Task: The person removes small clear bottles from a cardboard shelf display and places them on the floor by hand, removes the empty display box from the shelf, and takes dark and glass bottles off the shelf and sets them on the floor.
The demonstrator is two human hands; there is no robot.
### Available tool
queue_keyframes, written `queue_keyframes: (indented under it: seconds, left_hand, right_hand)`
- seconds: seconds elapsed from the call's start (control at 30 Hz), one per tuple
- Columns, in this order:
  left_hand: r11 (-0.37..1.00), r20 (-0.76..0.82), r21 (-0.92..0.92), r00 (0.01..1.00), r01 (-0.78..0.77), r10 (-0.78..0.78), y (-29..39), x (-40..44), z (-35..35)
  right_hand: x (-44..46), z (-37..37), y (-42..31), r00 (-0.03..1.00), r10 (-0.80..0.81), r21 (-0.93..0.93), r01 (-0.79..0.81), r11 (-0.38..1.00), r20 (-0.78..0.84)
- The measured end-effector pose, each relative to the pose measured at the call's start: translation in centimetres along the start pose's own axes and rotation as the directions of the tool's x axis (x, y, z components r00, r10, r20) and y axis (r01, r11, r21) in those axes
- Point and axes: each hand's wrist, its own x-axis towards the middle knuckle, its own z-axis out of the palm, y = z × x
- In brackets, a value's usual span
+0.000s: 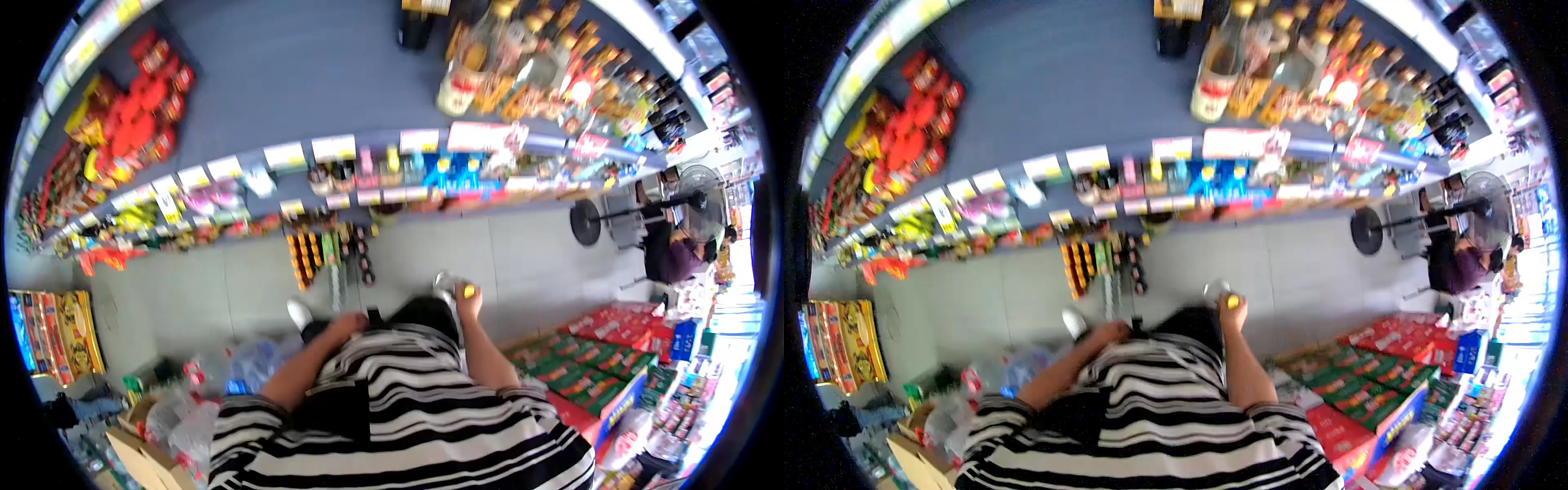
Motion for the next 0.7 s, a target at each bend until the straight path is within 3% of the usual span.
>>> queue_keyframes:
  seconds: [0.03, 0.07, 0.1, 0.13, 0.17, 0.2, 0.23, 0.3, 0.4, 0.53, 0.63, 0.7]
  left_hand:
    - [0.975, 0.018, -0.206, 0.996, 0.084, -0.082, -1.1, 0.8, 1.0]
    - [0.982, 0.105, -0.116, 0.985, 0.15, -0.138, -4.1, 2.5, 2.7]
    - [0.957, 0.088, -0.178, 0.972, 0.229, -0.217, -1.3, 1.1, -0.2]
    - [0.929, -0.071, -0.13, 0.931, 0.348, -0.358, 3.2, -0.2, -3.1]
    - [0.91, 0.009, -0.269, 0.945, 0.316, -0.326, 0.6, -0.3, -2.8]
    - [0.928, -0.011, -0.14, 0.937, 0.344, -0.349, 1.0, -1.1, -3.9]
    - [0.929, -0.033, -0.016, 0.928, 0.371, -0.371, 2.0, -1.8, -5.0]
    - [0.921, -0.113, 0.016, 0.916, 0.389, -0.384, 1.8, -2.9, -5.2]
    - [0.915, -0.128, 0.011, 0.908, 0.402, -0.398, 0.7, -3.7, -4.9]
    - [0.919, -0.089, 0.069, 0.92, 0.388, -0.382, 0.8, -3.6, -5.1]
    - [0.915, -0.075, 0.112, 0.921, 0.388, -0.381, 1.4, -3.9, -5.6]
    - [0.919, -0.068, 0.181, 0.937, 0.349, -0.342, 0.2, -4.4, -5.7]
  right_hand:
    - [-0.2, 0.2, -1.5, 0.976, 0.123, 0.049, -0.133, 0.99, 0.181]
    - [-0.5, 1.8, -1.5, 0.953, 0.18, 0.17, -0.225, 0.959, 0.245]
    - [-1.1, 2.7, -2.5, 0.971, 0.148, 0.179, -0.182, 0.967, 0.187]
    - [-0.9, 3.9, -2.4, 0.968, 0.048, 0.157, -0.089, 0.984, 0.247]
    - [-1.1, 6.2, -1.5, 0.942, 0.121, 0.312, -0.222, 0.924, 0.314]
    - [-2.0, 2.0, -7.9, 0.864, 0.276, 0.25, -0.403, 0.881, 0.42]
    - [-2.2, 3.8, -6.9, 0.939, 0.121, 0.217, -0.197, 0.956, 0.32]
    - [-2.6, 6.0, -5.6, 0.938, -0.005, 0.248, -0.087, 0.965, 0.345]
    - [-3.5, 5.4, -7.3, 0.912, -0.013, 0.115, -0.038, 0.993, 0.411]
    - [-3.5, 4.7, -8.5, 0.862, -0.015, 0.072, -0.025, 0.997, 0.507]
    - [-3.1, 5.4, -8.1, 0.856, -0.001, 0.055, -0.033, 0.998, 0.518]
    - [-3.4, 6.4, -7.4, 0.892, -0.081, 0.006, 0.087, 0.996, 0.444]
